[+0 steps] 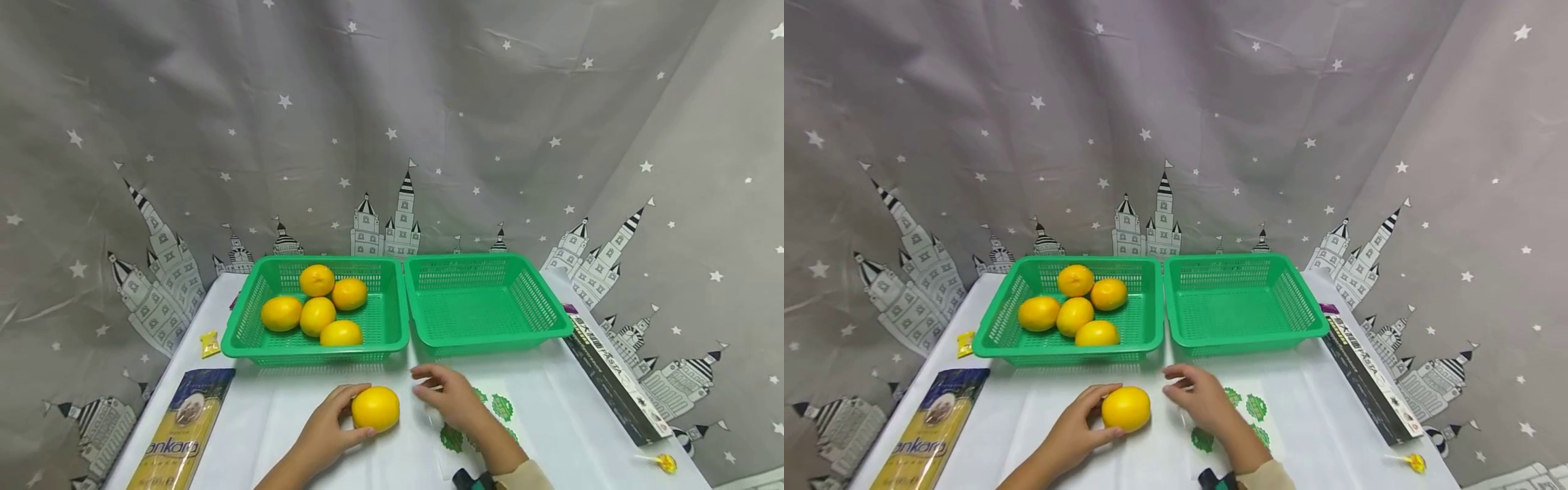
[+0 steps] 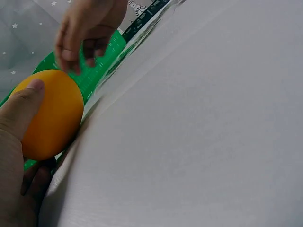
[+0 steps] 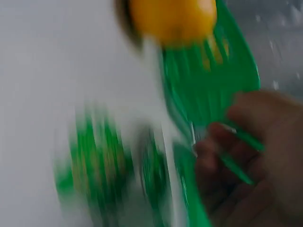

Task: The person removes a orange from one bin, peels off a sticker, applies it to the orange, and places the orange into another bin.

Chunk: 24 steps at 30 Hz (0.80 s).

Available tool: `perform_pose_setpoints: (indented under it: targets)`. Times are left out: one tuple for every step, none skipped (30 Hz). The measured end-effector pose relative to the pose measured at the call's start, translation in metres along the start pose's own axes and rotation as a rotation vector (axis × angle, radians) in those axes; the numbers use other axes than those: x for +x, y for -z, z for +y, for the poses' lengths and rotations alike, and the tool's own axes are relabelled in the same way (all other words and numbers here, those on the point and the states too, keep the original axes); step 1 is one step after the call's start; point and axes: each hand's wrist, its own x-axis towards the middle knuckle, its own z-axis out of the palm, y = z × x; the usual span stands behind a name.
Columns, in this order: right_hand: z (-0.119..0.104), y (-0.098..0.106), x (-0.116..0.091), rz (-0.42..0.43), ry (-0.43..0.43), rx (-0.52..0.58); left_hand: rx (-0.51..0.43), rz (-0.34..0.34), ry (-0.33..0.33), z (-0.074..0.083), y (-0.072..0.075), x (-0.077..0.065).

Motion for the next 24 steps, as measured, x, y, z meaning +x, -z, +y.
perform_pose_setpoints:
  targets:
    - [0.002,0.006,-0.002,0.037,-0.015,-0.087,0.004,-0.003,0.007,-0.001,0.002,-0.001]
    - [0.004,0.013,-0.004,0.061,-0.036,-0.171,0.006,-0.003,0.01,-0.001,0.002,-0.002]
    - [0.007,0.019,-0.005,0.072,-0.062,-0.25,0.007,-0.004,0.011,-0.001,0.003,-0.002]
    - [0.009,0.023,-0.006,0.068,-0.079,-0.313,0.008,-0.002,0.011,-0.001,0.003,-0.002]
    - [0.012,0.026,-0.007,0.048,-0.084,-0.363,0.015,0.004,0.008,-0.001,0.004,-0.002]
    - [0.014,0.027,-0.008,0.025,-0.085,-0.399,0.02,0.011,-0.001,-0.001,0.004,-0.003]
    - [0.016,0.027,-0.009,0.009,-0.092,-0.422,0.023,0.014,-0.001,-0.001,0.004,-0.003]
    - [0.018,0.026,-0.009,-0.002,-0.097,-0.44,0.023,0.017,-0.004,-0.001,0.005,-0.003]
    - [0.019,0.025,-0.01,-0.004,-0.1,-0.457,0.027,0.018,-0.007,0.0,0.005,-0.003]
    - [0.019,0.023,-0.01,-0.002,-0.103,-0.473,0.026,0.017,-0.008,0.0,0.005,-0.003]
    - [0.02,0.022,-0.011,0.003,-0.106,-0.492,0.023,0.013,-0.008,0.0,0.005,-0.003]
    - [0.019,0.021,-0.011,0.014,-0.112,-0.502,0.018,0.008,-0.006,0.0,0.005,-0.003]
    - [0.019,0.02,-0.012,0.021,-0.124,-0.51,0.013,0.001,0.003,0.0,0.005,-0.003]
    - [0.019,0.019,-0.012,0.024,-0.129,-0.515,0.009,-0.004,0.006,0.0,0.005,-0.003]
    - [0.018,0.018,-0.013,0.023,-0.132,-0.513,0.011,-0.007,0.01,0.0,0.005,-0.004]
    - [0.017,0.017,-0.013,0.021,-0.132,-0.513,0.012,-0.008,0.011,0.0,0.005,-0.005]
    - [0.017,0.017,-0.013,0.016,-0.124,-0.512,0.015,-0.006,0.013,-0.001,0.005,-0.005]
    - [0.017,0.017,-0.014,0.013,-0.117,-0.503,0.022,-0.002,0.011,-0.001,0.006,-0.007]
    - [0.018,0.017,-0.014,0.012,-0.113,-0.486,0.024,0.0,0.01,-0.001,0.006,-0.008]
    - [0.019,0.017,-0.015,0.013,-0.107,-0.464,0.026,0.001,0.009,-0.002,0.007,-0.009]
    - [0.02,0.018,-0.017,0.012,-0.103,-0.438,0.029,0.001,0.009,-0.003,0.007,-0.01]
    - [0.021,0.019,-0.019,0.007,-0.105,-0.406,0.028,0.001,0.008,-0.003,0.007,-0.011]
    - [0.022,0.022,-0.021,0.002,-0.109,-0.366,0.025,-0.002,0.009,-0.003,0.007,-0.011]
    - [0.023,0.026,-0.024,-0.004,-0.118,-0.321,0.026,-0.005,0.007,-0.003,0.006,-0.011]
